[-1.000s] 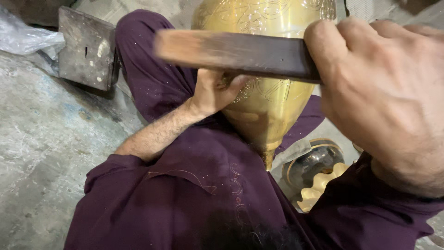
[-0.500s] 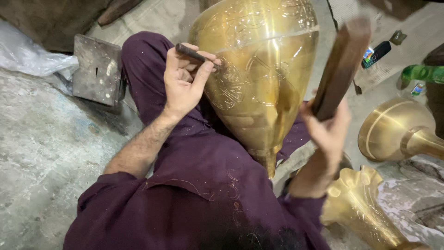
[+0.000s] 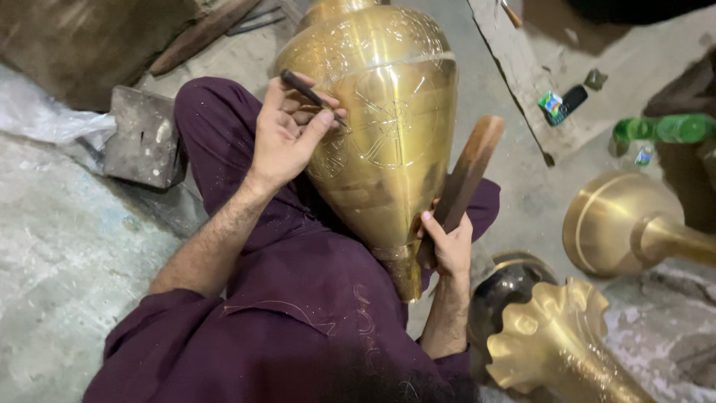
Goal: The person sits on the floor holding a large brass vase between their legs and engraves decorative patterns into its surface. They hold a punch against the brass in one hand and strike it repeatedly with a wooden mallet in the other hand, working across different areas of the vase to build up the design.
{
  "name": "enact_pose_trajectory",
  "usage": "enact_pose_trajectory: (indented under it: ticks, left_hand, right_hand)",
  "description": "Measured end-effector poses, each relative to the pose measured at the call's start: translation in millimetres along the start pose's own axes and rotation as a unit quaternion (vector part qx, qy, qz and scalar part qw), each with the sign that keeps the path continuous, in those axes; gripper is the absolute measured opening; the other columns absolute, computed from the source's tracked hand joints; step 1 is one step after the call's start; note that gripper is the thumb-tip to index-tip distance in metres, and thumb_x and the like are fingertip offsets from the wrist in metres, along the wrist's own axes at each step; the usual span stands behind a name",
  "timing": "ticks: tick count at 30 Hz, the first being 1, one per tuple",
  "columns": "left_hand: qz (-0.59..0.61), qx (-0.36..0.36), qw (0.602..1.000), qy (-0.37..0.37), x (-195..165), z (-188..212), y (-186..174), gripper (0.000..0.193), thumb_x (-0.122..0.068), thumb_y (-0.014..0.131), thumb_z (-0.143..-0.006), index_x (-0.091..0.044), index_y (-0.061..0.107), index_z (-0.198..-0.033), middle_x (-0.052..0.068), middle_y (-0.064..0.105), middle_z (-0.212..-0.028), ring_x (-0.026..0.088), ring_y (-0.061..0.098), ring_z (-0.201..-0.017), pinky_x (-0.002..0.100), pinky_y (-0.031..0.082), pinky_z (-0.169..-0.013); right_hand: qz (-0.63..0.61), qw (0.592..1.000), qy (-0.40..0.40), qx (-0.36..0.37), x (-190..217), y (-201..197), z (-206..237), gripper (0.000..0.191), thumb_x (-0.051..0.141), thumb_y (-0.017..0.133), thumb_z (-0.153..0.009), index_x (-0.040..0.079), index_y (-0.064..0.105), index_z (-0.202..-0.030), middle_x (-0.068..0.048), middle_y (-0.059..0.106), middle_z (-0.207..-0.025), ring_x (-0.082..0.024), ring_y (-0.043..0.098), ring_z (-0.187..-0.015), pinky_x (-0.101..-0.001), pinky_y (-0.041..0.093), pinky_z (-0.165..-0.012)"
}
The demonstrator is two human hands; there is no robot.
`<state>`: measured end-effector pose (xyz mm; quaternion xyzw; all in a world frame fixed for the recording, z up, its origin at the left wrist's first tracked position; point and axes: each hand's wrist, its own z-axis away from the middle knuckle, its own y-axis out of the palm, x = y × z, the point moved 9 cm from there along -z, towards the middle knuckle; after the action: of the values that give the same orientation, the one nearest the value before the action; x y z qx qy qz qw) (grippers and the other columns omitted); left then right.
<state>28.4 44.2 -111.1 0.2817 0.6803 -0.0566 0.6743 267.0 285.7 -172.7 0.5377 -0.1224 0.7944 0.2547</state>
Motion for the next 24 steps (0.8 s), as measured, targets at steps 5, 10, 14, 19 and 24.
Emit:
enact_pose_trajectory:
  ticks: [5, 10, 14, 19, 24]
  left_hand:
    - [-0.140, 0.068, 0.987, 0.032, -21.4, -16.0, 8.0, 0.036, 0.000, 0.066, -0.109, 0.000, 0.049, -0.141, 0.017, 0.073, -0.120, 0.024, 0.075, -0.114, 0.038, 0.065, -0.105]
    - [-0.277, 0.155, 0.945, 0.080, -44.1, -67.1, 22.8, 0.053, -0.009, 0.072, -0.106, 0.002, 0.047, -0.152, 0.018, 0.075, -0.121, 0.025, 0.078, -0.108, 0.040, 0.062, -0.097]
    - [-0.291, 0.258, 0.916, 0.096, -50.2, -113.5, 50.4, 0.054, -0.010, 0.073, -0.105, 0.004, 0.049, -0.151, 0.018, 0.075, -0.123, 0.025, 0.078, -0.109, 0.037, 0.065, -0.094]
    - [-0.250, 0.405, 0.876, 0.074, -38.5, -159.1, 93.8, 0.044, -0.008, 0.072, -0.100, 0.002, 0.058, -0.141, 0.014, 0.077, -0.110, 0.020, 0.079, -0.097, 0.033, 0.065, -0.086]
    - [-0.268, 0.538, 0.798, -0.050, 0.8, -178.2, 117.6, 0.044, -0.014, 0.073, -0.095, -0.004, 0.057, -0.135, 0.007, 0.077, -0.098, 0.015, 0.078, -0.082, 0.031, 0.064, -0.073]
  right_hand:
    - [0.015, 0.999, -0.004, 0.038, 3.3, -1.3, -4.0, 0.033, 0.008, 0.076, -0.093, -0.002, 0.056, -0.118, -0.005, 0.067, -0.087, -0.015, 0.065, -0.067, -0.0286, 0.053, -0.062]
    - [0.054, 0.996, -0.061, 0.029, 21.5, -18.8, -11.0, 0.027, 0.008, 0.076, -0.094, -0.001, 0.061, -0.115, -0.006, 0.068, -0.089, -0.014, 0.066, -0.074, -0.0279, 0.054, -0.068]
    - [0.108, 0.987, -0.116, 0.031, 41.7, -30.2, -31.0, 0.024, 0.002, 0.077, -0.093, 0.000, 0.063, -0.113, -0.004, 0.069, -0.102, -0.012, 0.066, -0.092, -0.0260, 0.054, -0.081]
    - [0.148, 0.986, -0.070, -0.021, 37.1, -39.6, -68.5, 0.030, 0.002, 0.080, -0.091, 0.001, 0.062, -0.114, -0.002, 0.068, -0.101, -0.009, 0.063, -0.089, -0.0258, 0.051, -0.080]
    - [0.245, 0.967, -0.062, -0.040, 48.4, -38.5, -92.6, 0.033, 0.008, 0.082, -0.091, 0.000, 0.064, -0.117, -0.005, 0.068, -0.099, -0.009, 0.062, -0.089, -0.0267, 0.051, -0.080]
